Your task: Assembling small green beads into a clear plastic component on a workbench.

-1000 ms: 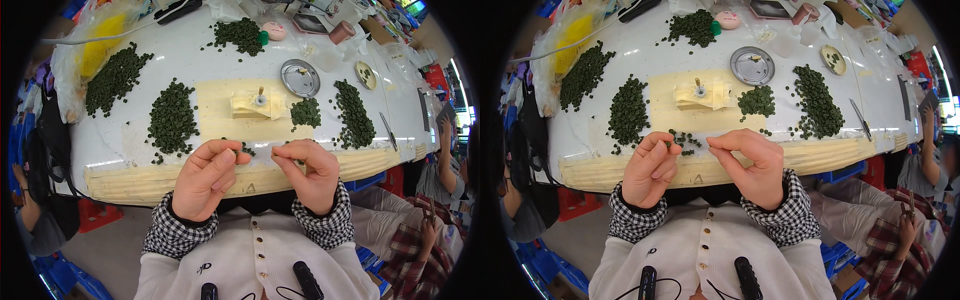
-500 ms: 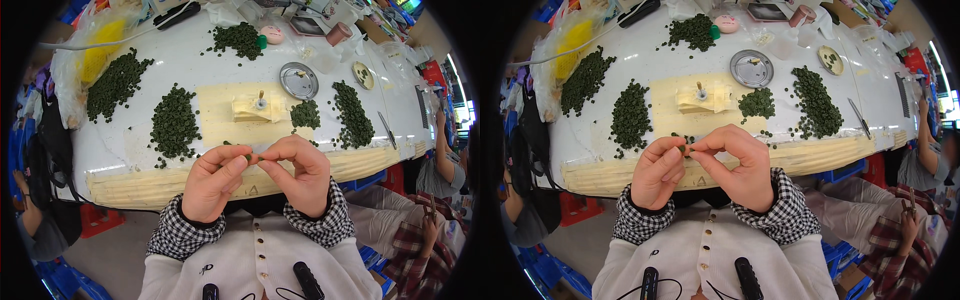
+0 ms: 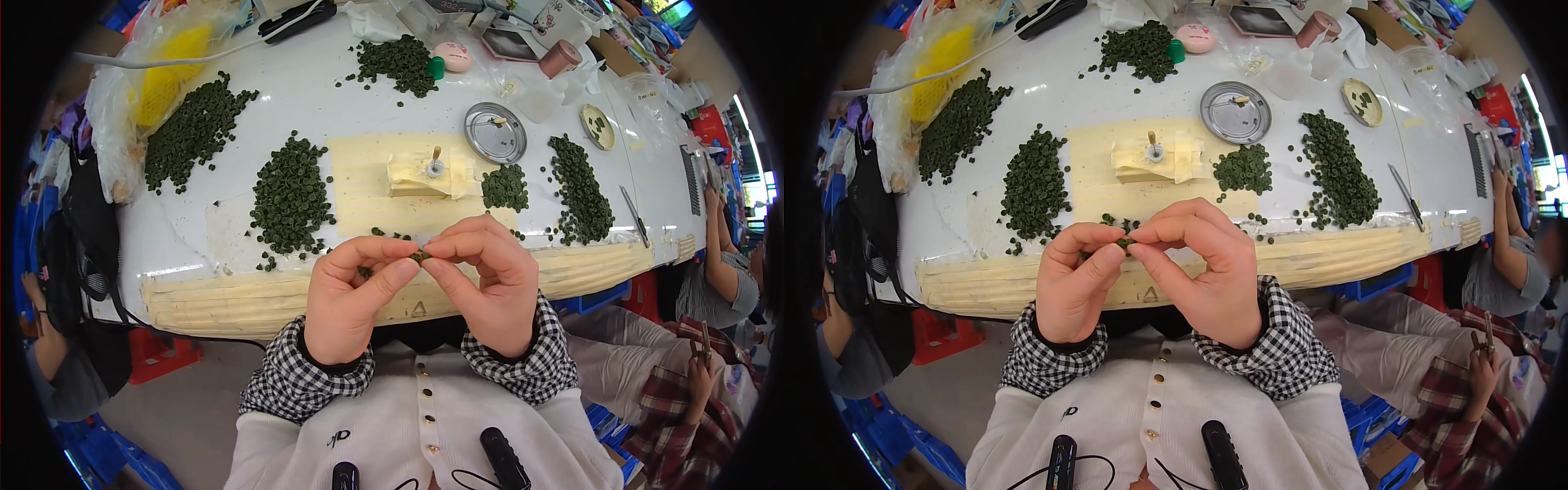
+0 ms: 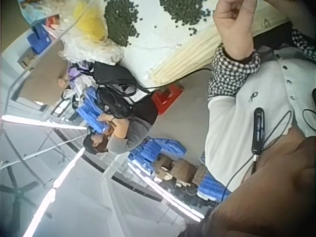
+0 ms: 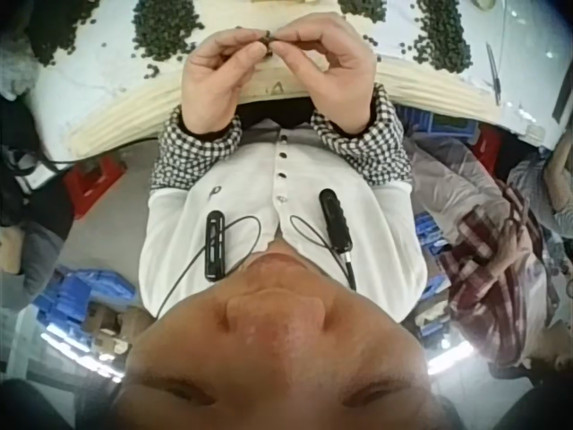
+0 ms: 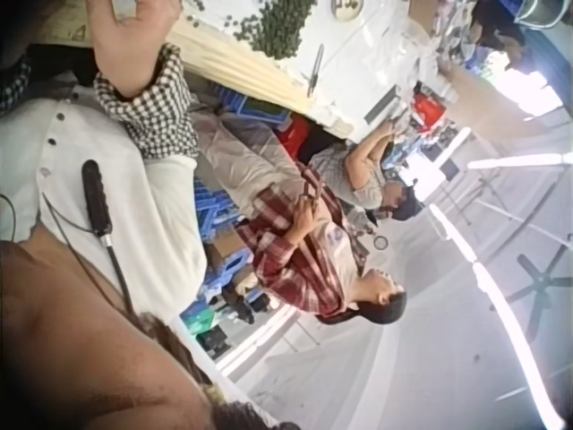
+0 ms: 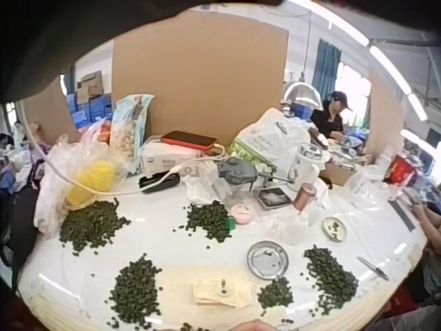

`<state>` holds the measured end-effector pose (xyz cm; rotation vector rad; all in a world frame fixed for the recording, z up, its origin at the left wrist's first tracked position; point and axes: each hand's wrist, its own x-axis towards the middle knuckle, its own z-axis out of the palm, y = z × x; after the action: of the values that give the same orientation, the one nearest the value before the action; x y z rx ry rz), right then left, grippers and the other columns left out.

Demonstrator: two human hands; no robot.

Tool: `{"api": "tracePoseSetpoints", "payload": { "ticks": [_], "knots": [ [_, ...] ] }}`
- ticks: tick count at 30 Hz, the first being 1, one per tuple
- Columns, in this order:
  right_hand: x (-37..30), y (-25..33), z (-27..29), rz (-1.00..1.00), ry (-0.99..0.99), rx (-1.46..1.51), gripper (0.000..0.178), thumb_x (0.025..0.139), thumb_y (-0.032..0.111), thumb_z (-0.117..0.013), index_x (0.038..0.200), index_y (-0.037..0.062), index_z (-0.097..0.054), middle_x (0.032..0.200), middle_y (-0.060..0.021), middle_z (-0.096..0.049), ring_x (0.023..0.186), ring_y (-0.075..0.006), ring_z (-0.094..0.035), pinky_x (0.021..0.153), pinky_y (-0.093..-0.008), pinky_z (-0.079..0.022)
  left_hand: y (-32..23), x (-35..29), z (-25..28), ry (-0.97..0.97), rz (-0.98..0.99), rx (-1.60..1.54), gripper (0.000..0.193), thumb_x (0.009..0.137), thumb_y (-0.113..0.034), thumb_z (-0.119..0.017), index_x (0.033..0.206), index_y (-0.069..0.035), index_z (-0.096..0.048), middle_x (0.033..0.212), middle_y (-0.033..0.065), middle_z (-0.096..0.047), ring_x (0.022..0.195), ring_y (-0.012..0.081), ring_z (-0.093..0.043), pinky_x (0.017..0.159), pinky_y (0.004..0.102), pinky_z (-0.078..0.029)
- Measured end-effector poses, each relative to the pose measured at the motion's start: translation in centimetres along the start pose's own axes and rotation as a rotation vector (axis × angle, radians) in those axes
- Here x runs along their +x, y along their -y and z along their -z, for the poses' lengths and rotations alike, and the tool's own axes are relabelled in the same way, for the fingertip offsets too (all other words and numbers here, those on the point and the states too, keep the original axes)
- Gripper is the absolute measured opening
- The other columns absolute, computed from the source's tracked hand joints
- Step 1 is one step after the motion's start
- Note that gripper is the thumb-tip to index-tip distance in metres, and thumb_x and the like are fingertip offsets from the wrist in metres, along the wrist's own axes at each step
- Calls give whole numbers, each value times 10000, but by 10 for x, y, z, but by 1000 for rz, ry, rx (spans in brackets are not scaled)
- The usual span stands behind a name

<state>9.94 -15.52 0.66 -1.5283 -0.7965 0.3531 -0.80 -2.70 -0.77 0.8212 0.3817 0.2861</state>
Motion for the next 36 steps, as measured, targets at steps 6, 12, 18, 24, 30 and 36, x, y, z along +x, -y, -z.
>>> {"api": "tracePoseSetpoints", "payload": {
  "ticks": [6, 12, 18, 24, 30, 36],
  "knots": [
    [-1, 1, 0, -79, 21, 124, 128, 806, -47, -653, 933, -28, -660, 939, -96, -605, 837, -140, -620, 756, -247, -516, -1, 0, -1, -26, -21, 59, 159, 832, 14, -681, 989, 0, -662, 859, 19, -667, 718, 15, -551, 637, 150, -429],
    [-1, 1, -1, -83, 2, 111, 121, 799, -50, -654, 918, -28, -657, 917, -89, -606, 830, -142, -617, 740, -251, -512, 2, 1, 0, -58, -40, 138, 139, 818, 21, -696, 952, -8, -675, 711, -50, -587, 594, -14, -438, 539, 139, -339],
    [-2, 2, -3, 46, -39, -102, 142, 769, -72, -668, 902, -23, -652, 894, -91, -605, 806, -160, -611, 715, -256, -497, 4, 2, -1, -71, -104, 216, 118, 809, 26, -702, 920, -8, -681, 667, -73, -541, 569, -19, -395, 515, 138, -299],
    [-2, 2, -7, 203, -82, -273, 168, 749, -69, -693, 905, -11, -670, 882, -108, -621, 775, -191, -632, 678, -261, -514, 3, 2, -4, -94, -62, 111, 143, 817, 29, -692, 955, -5, -675, 743, -34, -608, 598, -5, -440, 524, 150, -328],
    [-4, 1, -6, 213, -31, -189, 208, 756, -67, -699, 954, -1, -689, 899, -104, -631, 789, -187, -637, 687, -263, -519, 1, 2, 3, -25, 44, -72, 157, 832, 25, -674, 987, 0, -667, 796, -1, -645, 653, 19, -501, 573, 156, -380],
    [-2, 4, 1, 217, 36, -184, 237, 769, -72, -686, 992, 10, -697, 926, -104, -634, 807, -182, -634, 696, -259, -519, 0, 4, 2, -29, -39, 29, 158, 831, 25, -677, 986, -5, -682, 768, -17, -632, 645, 10, -492, 569, 152, -370]
  ]
}}
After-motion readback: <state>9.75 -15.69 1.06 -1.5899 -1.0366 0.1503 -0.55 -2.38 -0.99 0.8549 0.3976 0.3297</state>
